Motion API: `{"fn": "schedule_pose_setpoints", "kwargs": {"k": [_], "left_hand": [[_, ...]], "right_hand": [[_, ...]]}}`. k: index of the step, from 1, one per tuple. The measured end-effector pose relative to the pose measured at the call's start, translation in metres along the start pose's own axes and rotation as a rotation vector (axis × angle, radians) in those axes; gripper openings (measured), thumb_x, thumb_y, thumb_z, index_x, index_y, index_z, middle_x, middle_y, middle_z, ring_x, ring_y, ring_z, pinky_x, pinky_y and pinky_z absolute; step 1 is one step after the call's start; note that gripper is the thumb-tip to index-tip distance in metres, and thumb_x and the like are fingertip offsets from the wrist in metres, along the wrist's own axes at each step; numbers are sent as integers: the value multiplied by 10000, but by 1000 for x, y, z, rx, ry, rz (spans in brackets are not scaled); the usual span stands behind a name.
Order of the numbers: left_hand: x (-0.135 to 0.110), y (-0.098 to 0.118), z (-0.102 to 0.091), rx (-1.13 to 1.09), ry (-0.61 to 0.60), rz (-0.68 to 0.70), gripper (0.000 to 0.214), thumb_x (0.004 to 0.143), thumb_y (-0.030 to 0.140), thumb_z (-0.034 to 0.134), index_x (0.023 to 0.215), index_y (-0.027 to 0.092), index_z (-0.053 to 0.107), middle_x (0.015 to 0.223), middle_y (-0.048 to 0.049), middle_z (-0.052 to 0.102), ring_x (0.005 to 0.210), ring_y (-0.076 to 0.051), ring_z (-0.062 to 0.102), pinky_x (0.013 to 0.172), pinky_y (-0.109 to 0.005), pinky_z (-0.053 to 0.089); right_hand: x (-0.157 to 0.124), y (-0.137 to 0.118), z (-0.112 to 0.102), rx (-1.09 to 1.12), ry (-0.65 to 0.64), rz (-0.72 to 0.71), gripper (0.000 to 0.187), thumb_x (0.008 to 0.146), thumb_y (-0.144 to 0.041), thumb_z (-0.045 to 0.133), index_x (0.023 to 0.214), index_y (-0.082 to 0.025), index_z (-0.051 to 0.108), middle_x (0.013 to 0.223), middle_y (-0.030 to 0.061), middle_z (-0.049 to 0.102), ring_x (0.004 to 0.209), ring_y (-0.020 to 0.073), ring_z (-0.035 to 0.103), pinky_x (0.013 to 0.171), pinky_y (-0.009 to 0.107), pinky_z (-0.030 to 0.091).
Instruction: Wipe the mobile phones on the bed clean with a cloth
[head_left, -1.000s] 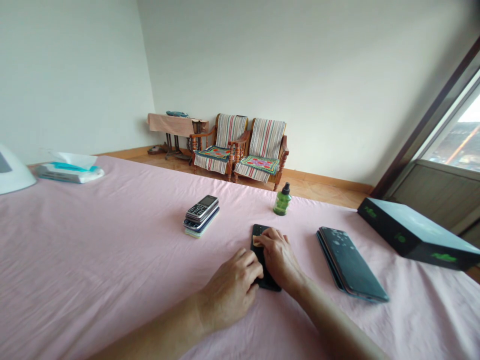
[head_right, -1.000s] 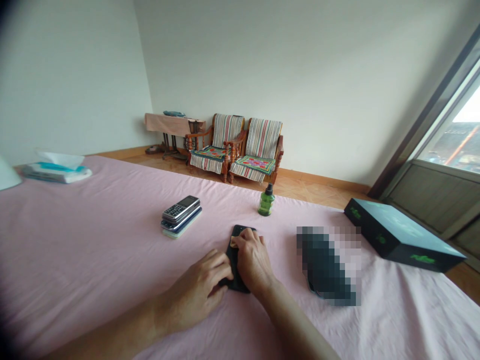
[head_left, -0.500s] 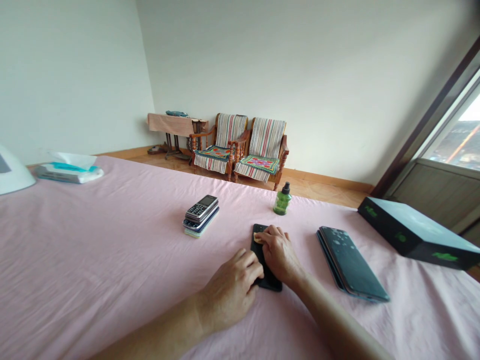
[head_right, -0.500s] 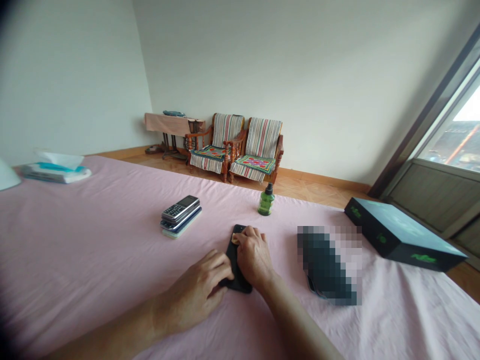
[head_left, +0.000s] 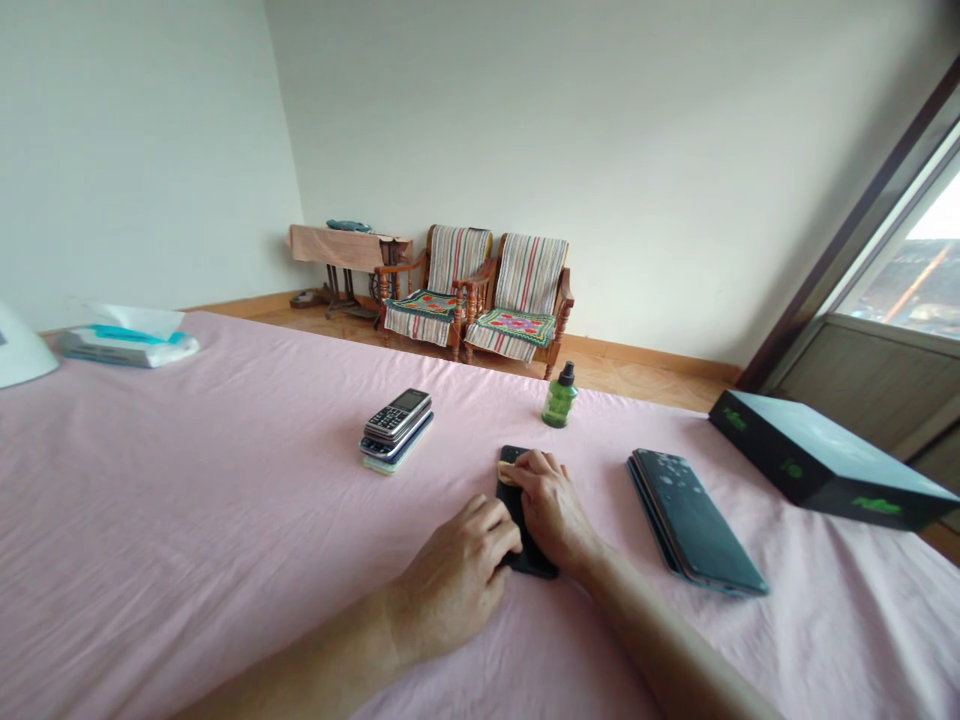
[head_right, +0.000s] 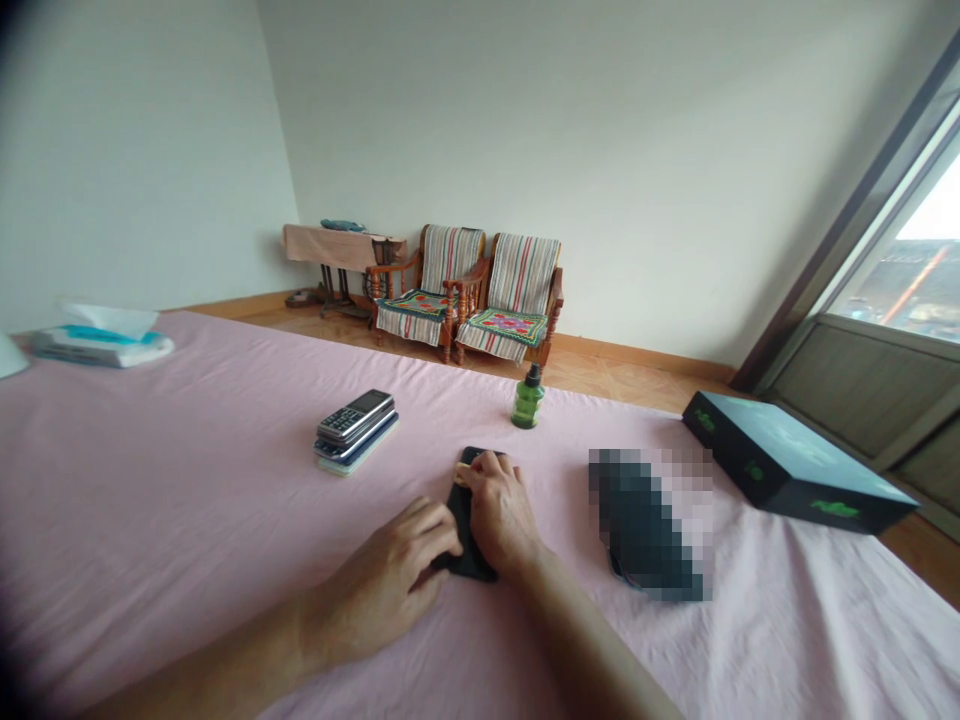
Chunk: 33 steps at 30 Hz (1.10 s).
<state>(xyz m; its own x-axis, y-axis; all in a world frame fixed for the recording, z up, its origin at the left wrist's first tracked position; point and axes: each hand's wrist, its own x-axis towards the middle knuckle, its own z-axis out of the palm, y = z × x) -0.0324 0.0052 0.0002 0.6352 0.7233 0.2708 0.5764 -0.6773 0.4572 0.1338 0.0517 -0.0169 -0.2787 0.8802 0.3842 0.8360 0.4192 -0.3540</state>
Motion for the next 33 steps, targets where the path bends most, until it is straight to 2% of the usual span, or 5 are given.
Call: {"fn": "schedule_pose_setpoints", "kwargs": {"k": [6,16,24,28,33], "left_hand": [[0,-2,2,-77,47,31,345,678,-54,502,895,201,586,951,-19,557,958,-206,515,848,-313,440],[8,-26,9,-251,388,-129,443,633,-96,367,935,186,527,903,-27,579,851,-175,575,774,-294,474],[9,-36,14,-262,336,-129,348,716,-50,406,907,189,574,843,-14,618,779,-156,603,708,-251,480],[8,-35,12,-239,264,-107,288,724,-19,468,854,189,619,832,-16,621,778,-164,603,707,-252,478],[6,-30,8,-198,210,-73,251,732,23,545,898,190,631,927,-38,621,885,-191,602,798,-289,483]], "right_hand": [[-2,2,0,8,42,11,420,818,8,437,1045,-226,702,969,81,597,930,215,497,825,323,379],[-22,-12,-3,103,8,-100,493,833,35,408,1092,-281,682,969,40,610,912,194,496,802,316,414],[-61,-33,-5,268,-25,-163,410,815,24,510,1037,-274,685,916,31,614,876,192,510,770,311,435],[-62,-24,-7,273,30,-92,453,728,93,447,907,-227,712,889,46,608,863,190,525,757,301,453],[-54,-6,-12,194,112,13,486,719,83,394,957,-196,713,929,79,591,906,206,517,783,309,470]]}}
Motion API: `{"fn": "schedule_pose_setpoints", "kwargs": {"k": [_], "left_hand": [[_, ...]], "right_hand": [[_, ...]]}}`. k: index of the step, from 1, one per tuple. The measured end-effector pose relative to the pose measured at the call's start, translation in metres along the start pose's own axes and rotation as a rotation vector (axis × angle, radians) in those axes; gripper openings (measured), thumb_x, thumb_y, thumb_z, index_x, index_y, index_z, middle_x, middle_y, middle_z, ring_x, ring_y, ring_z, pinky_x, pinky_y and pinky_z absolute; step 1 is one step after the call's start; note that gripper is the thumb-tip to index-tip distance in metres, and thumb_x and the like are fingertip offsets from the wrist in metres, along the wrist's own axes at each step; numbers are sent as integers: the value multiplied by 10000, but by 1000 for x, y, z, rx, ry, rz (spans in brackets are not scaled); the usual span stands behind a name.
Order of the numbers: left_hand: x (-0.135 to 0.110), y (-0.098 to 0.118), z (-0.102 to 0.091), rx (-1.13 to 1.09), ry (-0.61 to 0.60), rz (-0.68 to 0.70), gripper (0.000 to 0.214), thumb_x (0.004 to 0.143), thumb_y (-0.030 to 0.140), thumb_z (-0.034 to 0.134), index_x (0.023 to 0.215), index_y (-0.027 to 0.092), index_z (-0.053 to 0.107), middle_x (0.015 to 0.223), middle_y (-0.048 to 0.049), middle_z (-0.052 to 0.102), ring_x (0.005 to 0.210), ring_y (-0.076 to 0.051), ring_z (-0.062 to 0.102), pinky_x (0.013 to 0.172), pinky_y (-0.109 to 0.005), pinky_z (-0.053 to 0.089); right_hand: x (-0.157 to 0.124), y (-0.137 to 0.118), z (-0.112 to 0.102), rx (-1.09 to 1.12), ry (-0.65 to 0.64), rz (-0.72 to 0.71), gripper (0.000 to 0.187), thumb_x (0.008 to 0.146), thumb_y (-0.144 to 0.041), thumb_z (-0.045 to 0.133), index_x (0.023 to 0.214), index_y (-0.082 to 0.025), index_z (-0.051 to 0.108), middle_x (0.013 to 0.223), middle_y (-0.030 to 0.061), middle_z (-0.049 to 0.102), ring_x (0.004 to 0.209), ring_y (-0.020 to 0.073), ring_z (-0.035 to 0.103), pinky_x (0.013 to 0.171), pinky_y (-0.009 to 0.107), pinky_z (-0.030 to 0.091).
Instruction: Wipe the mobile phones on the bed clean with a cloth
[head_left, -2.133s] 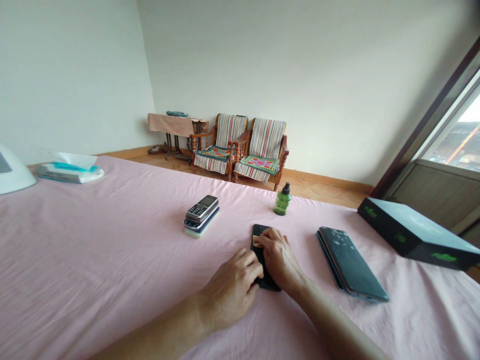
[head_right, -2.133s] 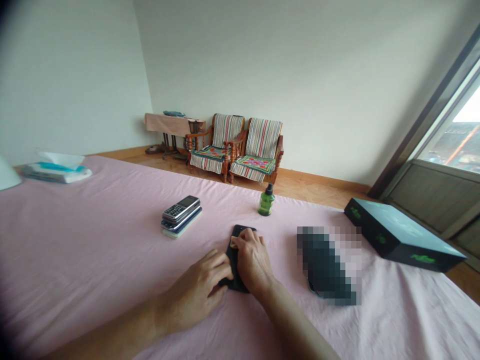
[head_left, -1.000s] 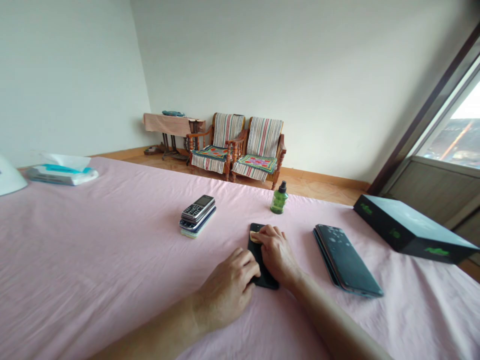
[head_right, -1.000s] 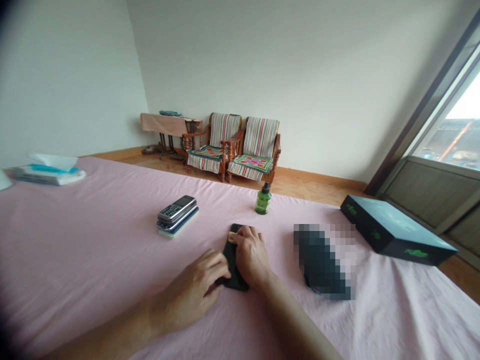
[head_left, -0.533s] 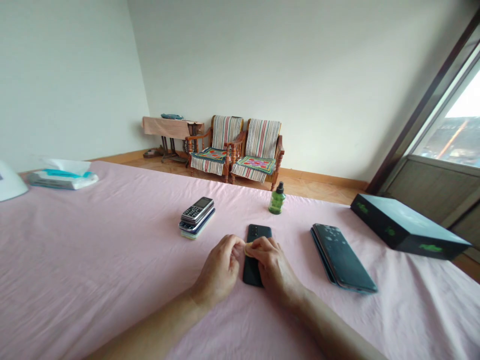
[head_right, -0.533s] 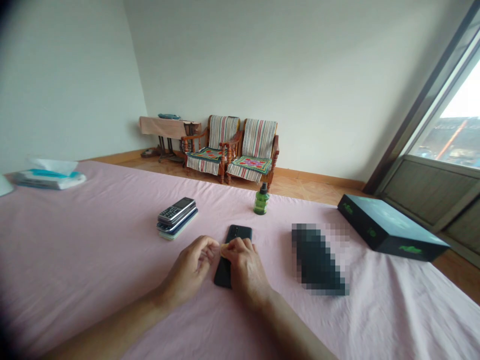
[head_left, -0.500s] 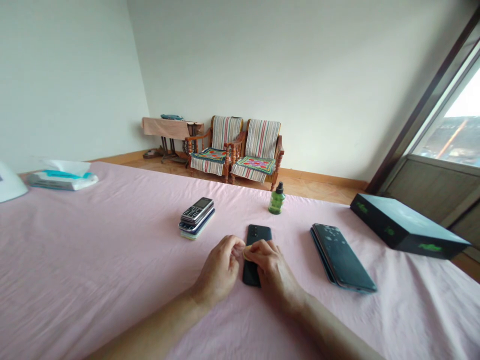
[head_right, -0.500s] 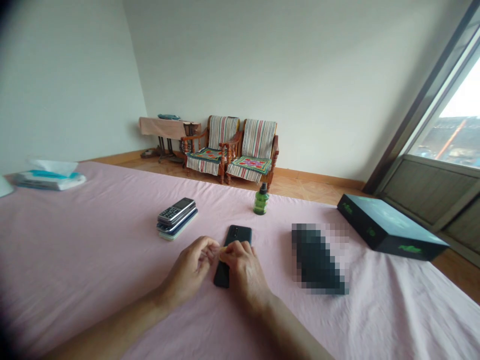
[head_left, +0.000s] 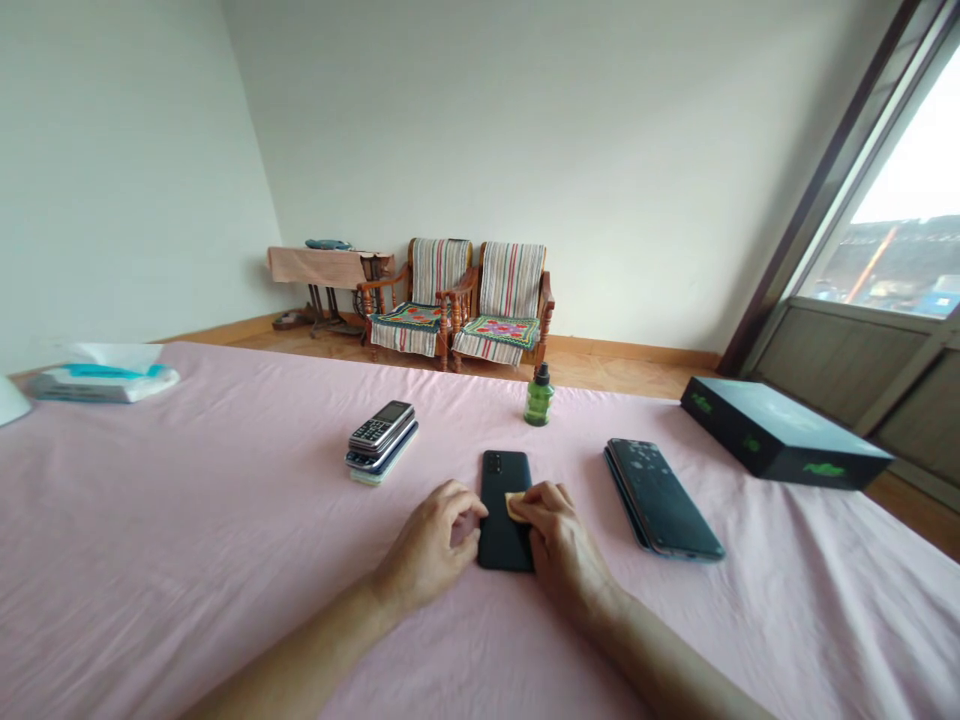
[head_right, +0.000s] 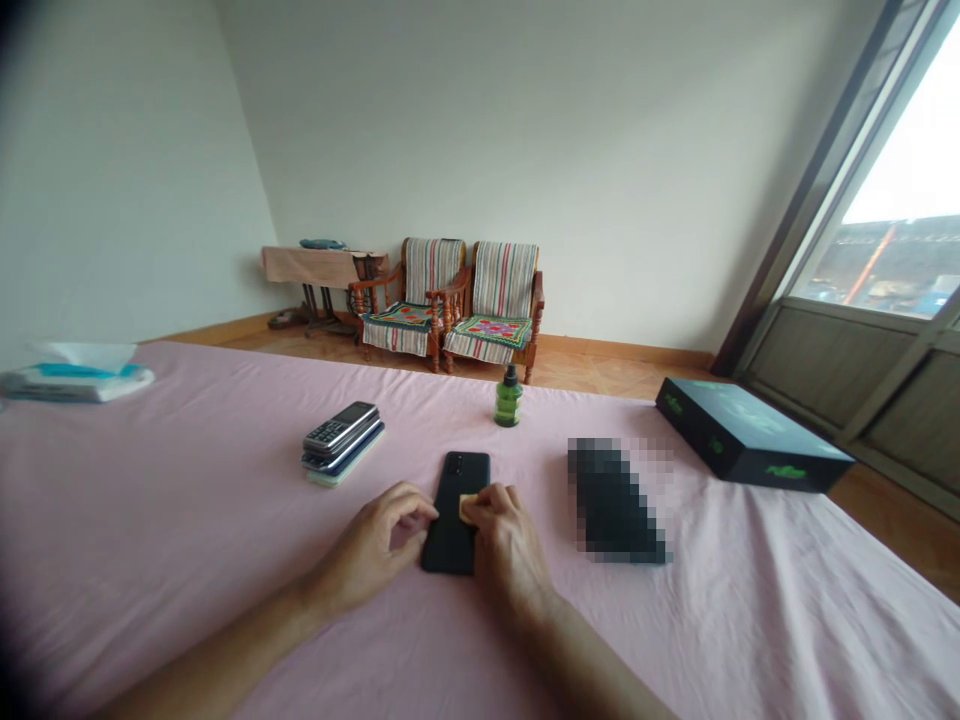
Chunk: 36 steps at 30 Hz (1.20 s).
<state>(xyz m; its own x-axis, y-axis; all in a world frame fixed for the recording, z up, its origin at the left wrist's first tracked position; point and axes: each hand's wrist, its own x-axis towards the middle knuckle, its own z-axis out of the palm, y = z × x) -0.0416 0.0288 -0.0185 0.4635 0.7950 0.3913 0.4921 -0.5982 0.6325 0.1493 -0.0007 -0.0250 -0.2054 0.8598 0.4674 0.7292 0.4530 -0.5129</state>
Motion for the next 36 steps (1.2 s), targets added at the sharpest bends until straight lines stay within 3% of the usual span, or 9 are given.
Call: {"fn": "schedule_pose_setpoints", "kwargs": {"k": [7,11,14,21,29,36], "left_hand": [[-1,5,1,47,4,65,233,754,95,646,962,193,608,1158,-78,610,1110,-234,563,977,-388,446],[0,7,2,58,-28,96,342,787,177,678,1119,190,599,1201,-87,608,1143,-224,556,1007,-381,432],[0,6,1,70,-52,114,311,792,214,689,1097,187,635,1222,-97,608,1154,-231,556,1012,-388,427],[0,5,2,87,-73,156,272,780,204,685,1050,183,661,1228,-100,618,1128,-224,582,989,-387,445],[-4,18,0,47,-169,212,309,711,209,736,1014,183,681,1194,-116,636,1082,-235,607,945,-374,468],[-7,33,0,25,-164,231,96,722,170,721,804,183,673,1022,-80,665,955,-216,617,857,-344,483]], "right_hand": [[-14,-11,2,14,0,-17,432,689,95,418,826,-194,708,843,57,577,843,193,509,714,276,463],[-32,-22,-1,38,-14,-43,330,797,32,466,795,-196,705,817,54,573,816,184,510,690,269,449],[-41,-23,-5,33,-4,-29,298,842,-17,480,750,-198,699,804,53,573,797,180,510,672,265,438],[-27,-4,-10,-26,54,51,432,744,78,413,850,-194,731,846,63,589,834,181,530,723,256,438],[-10,28,-14,-98,119,150,396,838,-20,425,1032,-195,723,881,88,607,875,215,527,764,290,432],[-13,27,-15,-130,130,156,380,772,-7,458,883,-221,751,857,66,605,865,208,534,777,302,449]]}}
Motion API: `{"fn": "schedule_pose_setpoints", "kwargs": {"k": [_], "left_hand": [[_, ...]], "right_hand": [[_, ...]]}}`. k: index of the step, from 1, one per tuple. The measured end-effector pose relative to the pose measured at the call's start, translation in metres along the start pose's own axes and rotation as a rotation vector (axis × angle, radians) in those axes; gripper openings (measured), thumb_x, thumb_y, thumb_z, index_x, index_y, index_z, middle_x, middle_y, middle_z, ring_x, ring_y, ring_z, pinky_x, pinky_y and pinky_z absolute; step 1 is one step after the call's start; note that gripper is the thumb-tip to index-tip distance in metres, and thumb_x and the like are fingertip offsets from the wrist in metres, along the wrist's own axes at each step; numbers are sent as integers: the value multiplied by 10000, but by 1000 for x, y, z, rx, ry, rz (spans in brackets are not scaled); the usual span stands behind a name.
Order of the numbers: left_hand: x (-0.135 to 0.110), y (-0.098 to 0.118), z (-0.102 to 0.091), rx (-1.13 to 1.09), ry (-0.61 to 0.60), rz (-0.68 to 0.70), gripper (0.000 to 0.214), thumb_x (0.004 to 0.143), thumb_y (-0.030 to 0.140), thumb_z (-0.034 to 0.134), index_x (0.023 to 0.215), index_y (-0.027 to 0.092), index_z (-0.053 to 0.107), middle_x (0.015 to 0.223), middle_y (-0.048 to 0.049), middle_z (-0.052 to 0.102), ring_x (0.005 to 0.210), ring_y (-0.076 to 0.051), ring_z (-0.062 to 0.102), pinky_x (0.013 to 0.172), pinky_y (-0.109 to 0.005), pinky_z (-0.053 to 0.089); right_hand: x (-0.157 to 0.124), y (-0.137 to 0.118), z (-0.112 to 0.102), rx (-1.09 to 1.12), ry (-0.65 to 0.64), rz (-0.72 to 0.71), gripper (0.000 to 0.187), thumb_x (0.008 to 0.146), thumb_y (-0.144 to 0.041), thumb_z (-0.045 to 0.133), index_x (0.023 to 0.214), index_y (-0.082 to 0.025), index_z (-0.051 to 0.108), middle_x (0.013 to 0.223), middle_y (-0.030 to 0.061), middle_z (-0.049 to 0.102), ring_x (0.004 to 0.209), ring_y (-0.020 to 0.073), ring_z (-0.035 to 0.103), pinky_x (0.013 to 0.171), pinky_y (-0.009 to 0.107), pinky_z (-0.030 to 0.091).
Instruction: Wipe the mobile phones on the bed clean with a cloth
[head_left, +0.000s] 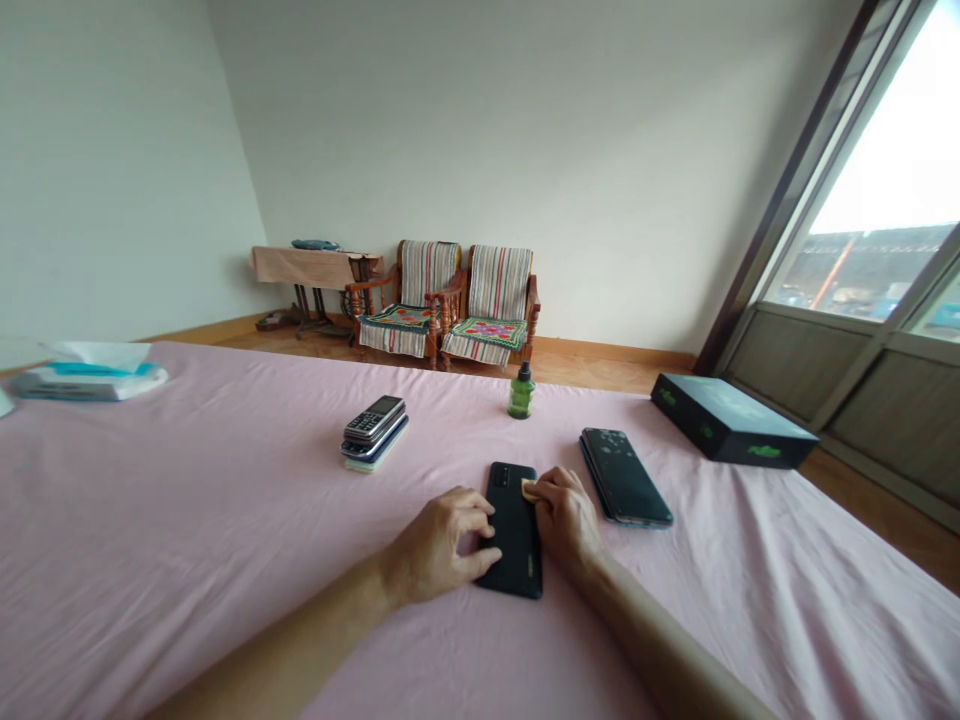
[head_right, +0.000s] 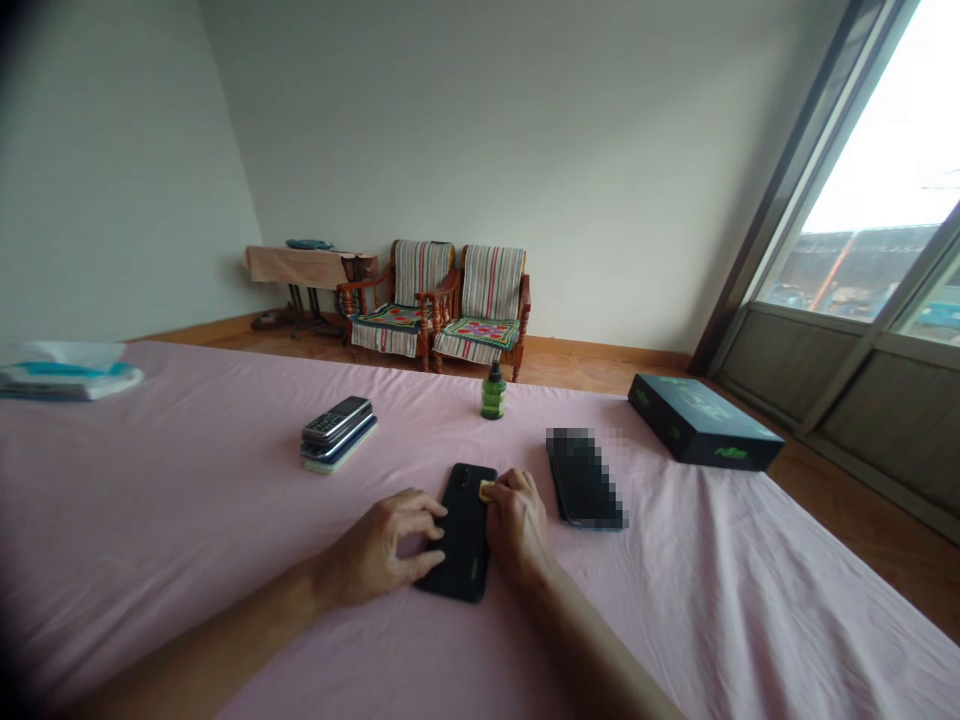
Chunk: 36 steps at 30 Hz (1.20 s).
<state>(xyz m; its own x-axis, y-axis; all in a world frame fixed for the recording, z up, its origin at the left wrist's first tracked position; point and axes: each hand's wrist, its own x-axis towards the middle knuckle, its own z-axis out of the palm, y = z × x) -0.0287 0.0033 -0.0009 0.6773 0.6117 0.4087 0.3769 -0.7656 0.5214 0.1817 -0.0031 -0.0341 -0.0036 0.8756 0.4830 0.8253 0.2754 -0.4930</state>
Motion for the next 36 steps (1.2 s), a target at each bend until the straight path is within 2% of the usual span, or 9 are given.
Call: {"fn": "schedule_pose_setpoints", "kwargs": {"k": [3,6,9,15,19,28,36], "left_hand": [[-1,3,2,-12,-11,-31,195,666,141,770,786,178,620,1032,-71,647,986,-226,592,859,-338,477],[-3,3,5,-56,-24,-85,279,645,114,785,814,181,574,1172,-86,606,1100,-244,551,940,-356,447],[-5,2,9,-88,-15,-96,295,657,89,764,831,189,548,1212,-86,594,1160,-248,524,992,-373,421],[-6,3,9,-96,-24,-156,304,644,99,769,840,204,563,1222,-71,606,1197,-273,511,1023,-406,415],[-5,3,7,-106,-51,-201,323,617,89,800,817,203,574,1229,-56,609,1182,-264,526,1009,-371,435],[-1,7,6,-71,-95,-252,366,567,92,854,820,199,611,1207,-46,621,1121,-246,572,965,-309,464],[-1,11,2,-61,-125,-255,328,613,149,850,840,201,619,1225,-41,614,1139,-244,564,990,-316,444]], "right_hand": [[-3,-4,0,-9,-11,-10,382,770,-4,449,862,-220,750,840,61,602,848,203,533,776,302,453],[-4,-5,0,-28,-22,-6,424,764,18,434,971,-203,732,878,71,602,860,207,525,785,311,451],[-2,-7,-1,-52,-36,1,449,758,35,426,1019,-190,715,893,83,606,862,218,514,779,326,441],[17,-10,-1,-69,-109,-39,455,737,42,441,949,-239,729,876,70,618,858,225,502,781,342,411],[33,-8,7,21,-133,-72,465,736,46,434,948,-233,739,862,67,614,845,217,505,778,340,420],[61,-7,25,156,-202,-80,400,729,48,461,788,-214,757,771,38,625,795,176,559,738,276,450],[68,4,16,176,-243,-82,339,712,22,505,743,-195,765,729,45,662,740,174,590,714,282,455]]}}
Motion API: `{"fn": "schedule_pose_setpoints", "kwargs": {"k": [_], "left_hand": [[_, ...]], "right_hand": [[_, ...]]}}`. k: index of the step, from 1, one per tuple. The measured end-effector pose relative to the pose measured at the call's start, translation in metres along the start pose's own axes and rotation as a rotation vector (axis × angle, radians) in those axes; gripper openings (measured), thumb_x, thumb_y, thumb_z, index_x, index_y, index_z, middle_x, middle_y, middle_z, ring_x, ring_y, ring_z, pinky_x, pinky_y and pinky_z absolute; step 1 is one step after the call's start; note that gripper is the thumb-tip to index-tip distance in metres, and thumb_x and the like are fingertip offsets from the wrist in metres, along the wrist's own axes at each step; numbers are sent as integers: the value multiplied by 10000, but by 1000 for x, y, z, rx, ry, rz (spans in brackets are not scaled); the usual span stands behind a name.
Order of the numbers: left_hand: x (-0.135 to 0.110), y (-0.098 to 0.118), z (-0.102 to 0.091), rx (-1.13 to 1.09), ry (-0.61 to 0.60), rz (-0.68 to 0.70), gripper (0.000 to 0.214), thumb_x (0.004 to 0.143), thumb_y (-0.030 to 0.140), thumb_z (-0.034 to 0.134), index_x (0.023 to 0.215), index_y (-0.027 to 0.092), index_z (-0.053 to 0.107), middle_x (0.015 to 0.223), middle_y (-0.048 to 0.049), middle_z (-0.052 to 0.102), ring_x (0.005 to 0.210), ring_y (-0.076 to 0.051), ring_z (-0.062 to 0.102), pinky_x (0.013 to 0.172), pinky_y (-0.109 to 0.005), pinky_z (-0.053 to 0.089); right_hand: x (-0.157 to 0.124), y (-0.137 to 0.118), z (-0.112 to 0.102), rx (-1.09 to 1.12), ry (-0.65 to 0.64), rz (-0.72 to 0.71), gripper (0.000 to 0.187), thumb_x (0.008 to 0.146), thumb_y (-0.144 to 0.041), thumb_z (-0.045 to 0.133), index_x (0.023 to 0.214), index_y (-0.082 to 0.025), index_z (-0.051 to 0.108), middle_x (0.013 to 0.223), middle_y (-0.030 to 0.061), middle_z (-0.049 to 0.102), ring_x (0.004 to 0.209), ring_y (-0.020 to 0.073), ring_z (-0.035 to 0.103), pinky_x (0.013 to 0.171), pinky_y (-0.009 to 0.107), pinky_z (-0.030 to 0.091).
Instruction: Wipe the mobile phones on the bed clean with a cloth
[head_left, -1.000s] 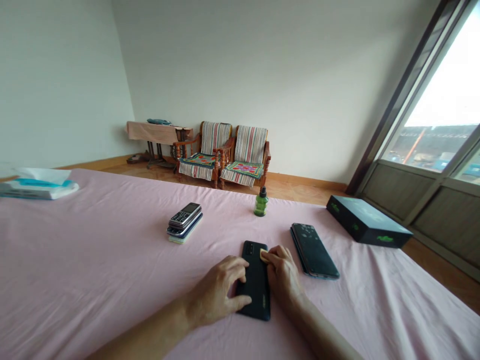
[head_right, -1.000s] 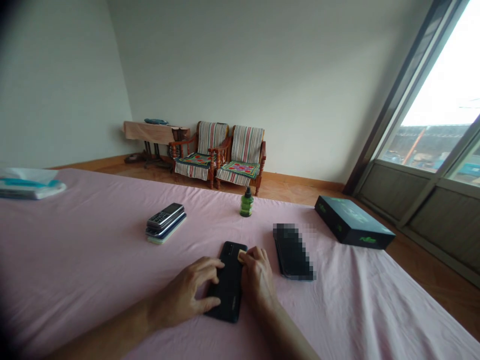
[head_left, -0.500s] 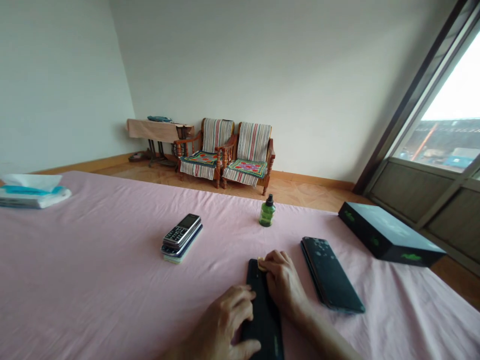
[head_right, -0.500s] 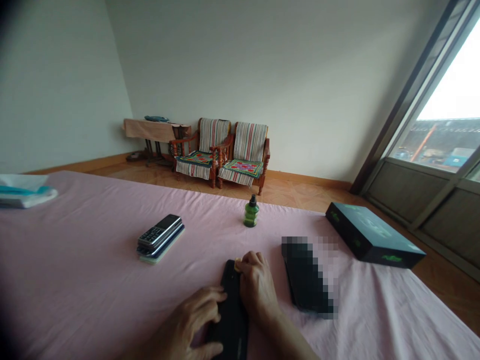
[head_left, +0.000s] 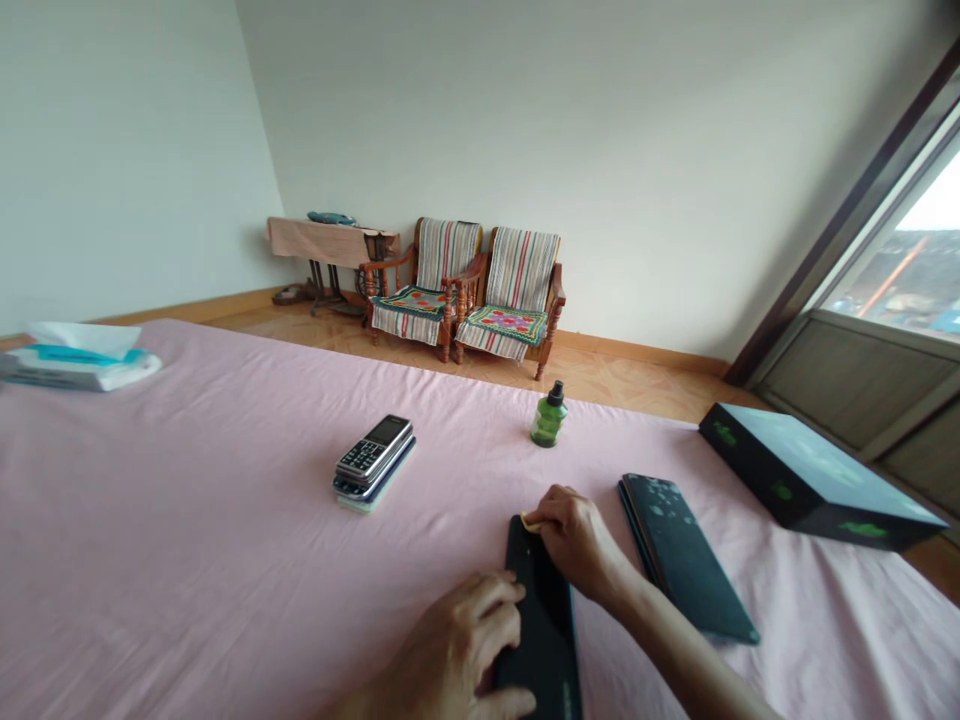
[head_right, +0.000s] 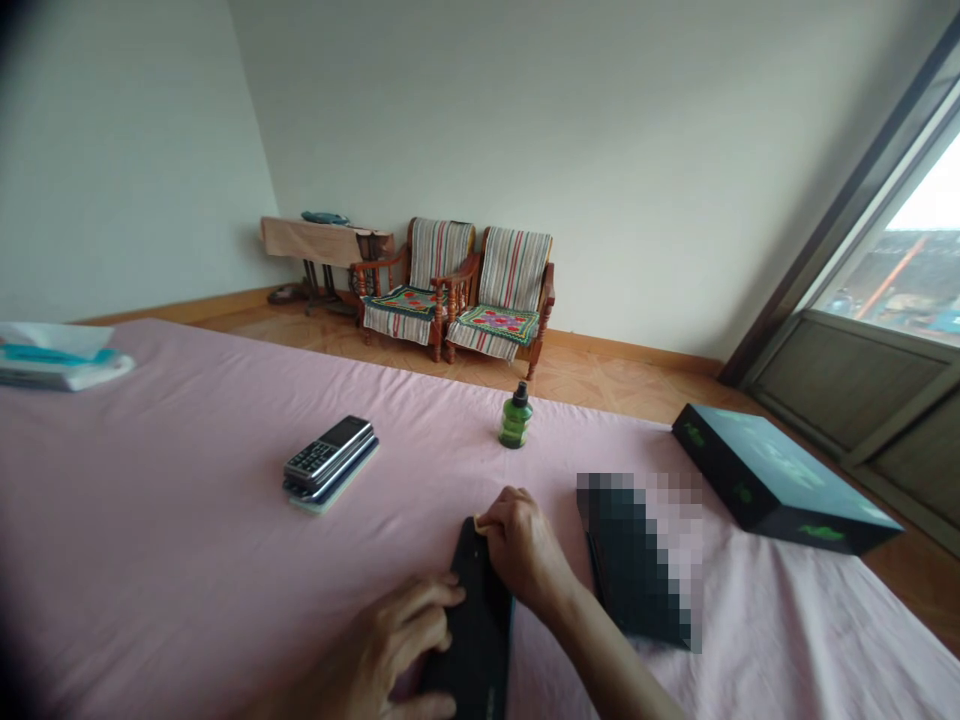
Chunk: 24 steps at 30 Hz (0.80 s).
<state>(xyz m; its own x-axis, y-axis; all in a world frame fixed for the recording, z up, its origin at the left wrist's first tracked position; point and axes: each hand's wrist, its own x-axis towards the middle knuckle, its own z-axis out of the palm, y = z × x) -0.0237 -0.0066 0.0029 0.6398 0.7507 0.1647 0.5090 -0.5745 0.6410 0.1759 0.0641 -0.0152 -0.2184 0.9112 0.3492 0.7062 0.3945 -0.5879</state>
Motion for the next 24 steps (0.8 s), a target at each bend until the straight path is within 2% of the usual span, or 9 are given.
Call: {"fn": "schedule_pose_setpoints", "kwargs": {"k": [4,9,17,21,24], "left_hand": [[1,4,-3,19,-44,-19,304,634,169,838,853,192,627,1236,-37,609,1149,-234,555,1006,-304,429],[3,8,-6,39,-62,-42,316,627,169,845,860,184,633,1240,-37,602,1144,-231,551,1004,-297,426],[0,7,-6,36,-89,-41,309,634,189,848,861,176,639,1248,-47,599,1154,-246,537,1005,-329,423],[3,9,-6,51,-62,-27,299,642,202,845,864,179,646,1249,-54,597,1159,-256,526,1000,-355,422],[3,9,-6,60,-47,-5,295,636,194,847,849,177,643,1218,-54,608,1146,-255,527,999,-363,417]], "right_hand": [[1,1,2,11,-11,-13,322,720,13,513,726,-190,763,729,49,654,737,173,591,699,277,458],[8,-2,8,51,-56,-70,393,692,63,487,780,-202,764,778,36,656,779,155,590,738,255,459],[9,-8,-5,42,-170,-171,392,683,78,482,757,-199,749,793,29,649,792,147,569,765,261,445],[5,-16,-9,20,-228,-206,363,689,58,509,739,-213,746,778,17,638,791,143,567,769,255,442],[6,-17,-10,-1,-223,-197,354,711,45,515,753,-214,752,783,26,631,795,148,562,765,258,441]]}}
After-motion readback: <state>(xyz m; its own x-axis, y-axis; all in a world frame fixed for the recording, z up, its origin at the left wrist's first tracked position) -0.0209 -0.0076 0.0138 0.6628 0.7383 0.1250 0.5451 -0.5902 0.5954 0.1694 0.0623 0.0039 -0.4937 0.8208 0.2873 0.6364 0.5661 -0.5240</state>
